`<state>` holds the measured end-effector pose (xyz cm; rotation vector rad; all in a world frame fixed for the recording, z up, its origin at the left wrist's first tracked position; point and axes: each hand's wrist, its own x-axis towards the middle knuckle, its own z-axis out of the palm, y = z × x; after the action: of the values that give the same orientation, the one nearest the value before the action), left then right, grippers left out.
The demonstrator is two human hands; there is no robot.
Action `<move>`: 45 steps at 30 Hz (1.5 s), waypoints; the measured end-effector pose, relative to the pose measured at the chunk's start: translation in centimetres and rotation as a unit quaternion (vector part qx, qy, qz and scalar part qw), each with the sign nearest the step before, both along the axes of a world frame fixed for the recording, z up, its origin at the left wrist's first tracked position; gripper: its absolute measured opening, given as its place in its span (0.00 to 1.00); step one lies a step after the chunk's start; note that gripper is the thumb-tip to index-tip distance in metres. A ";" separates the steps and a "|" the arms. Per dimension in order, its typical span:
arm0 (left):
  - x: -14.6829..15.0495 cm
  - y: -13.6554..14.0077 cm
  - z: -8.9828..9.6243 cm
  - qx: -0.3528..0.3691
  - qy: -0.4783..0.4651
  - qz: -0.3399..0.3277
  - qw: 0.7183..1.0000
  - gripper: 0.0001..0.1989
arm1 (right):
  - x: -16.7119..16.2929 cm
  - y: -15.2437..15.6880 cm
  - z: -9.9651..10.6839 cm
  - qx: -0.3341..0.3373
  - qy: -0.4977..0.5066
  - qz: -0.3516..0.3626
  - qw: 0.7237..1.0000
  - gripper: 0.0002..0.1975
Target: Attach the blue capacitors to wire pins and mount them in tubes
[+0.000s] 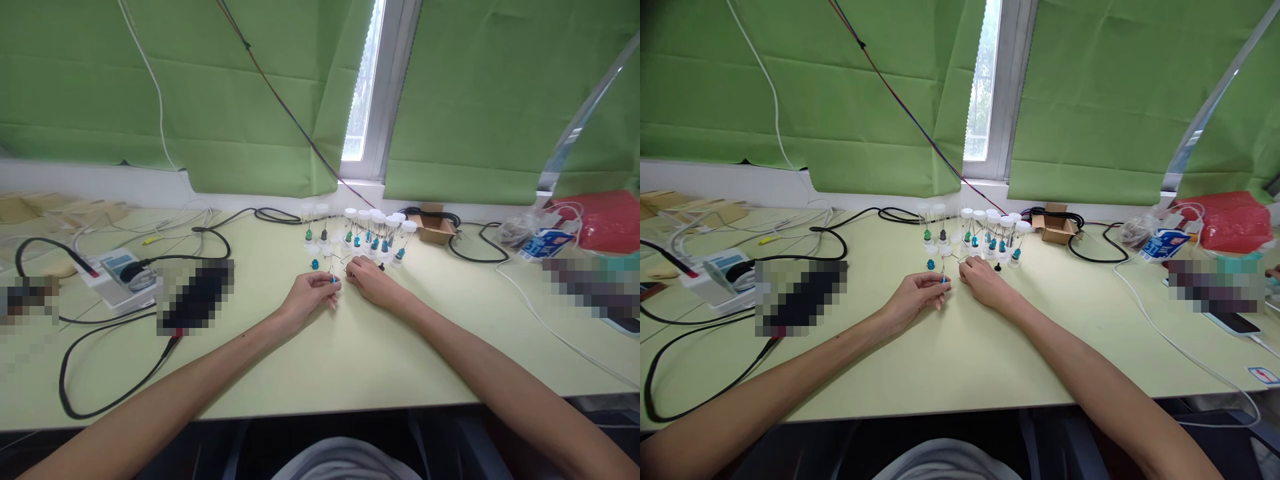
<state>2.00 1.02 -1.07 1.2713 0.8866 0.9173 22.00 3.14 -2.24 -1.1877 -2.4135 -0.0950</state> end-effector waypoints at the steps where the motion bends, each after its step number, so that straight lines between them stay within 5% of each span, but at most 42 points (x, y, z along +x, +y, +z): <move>1: 0.0 0.0 0.0 0.001 0.002 0.000 1.000 0.14 | 0.0 0.0 0.0 0.000 0.007 0.000 1.000 0.07; 10: 0.1 -0.1 0.4 0.024 0.014 0.011 1.000 0.15 | -0.5 -0.5 0.9 0.018 0.129 0.000 0.991 0.07; 17: 0.1 0.0 0.4 0.030 0.006 0.021 0.999 0.16 | -1.1 -1.2 1.7 0.009 0.287 0.011 0.958 0.07; 25: -0.2 0.4 -0.2 0.042 0.033 0.042 0.998 0.16 | -2.4 -2.3 2.5 -0.179 0.513 0.014 0.839 0.11; 33: 0.1 0.3 0.1 0.056 0.042 0.064 0.995 0.13 | -2.5 -2.1 2.6 -0.257 0.634 0.012 0.729 0.09; 45: -0.3 0.5 -0.3 0.106 0.087 0.057 0.989 0.14 | -3.1 -3.0 3.2 -0.374 0.657 0.129 0.642 0.12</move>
<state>1.74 1.47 -1.42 1.5136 1.0279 1.0228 18.88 0.11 0.94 -0.6360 -1.1384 1.4511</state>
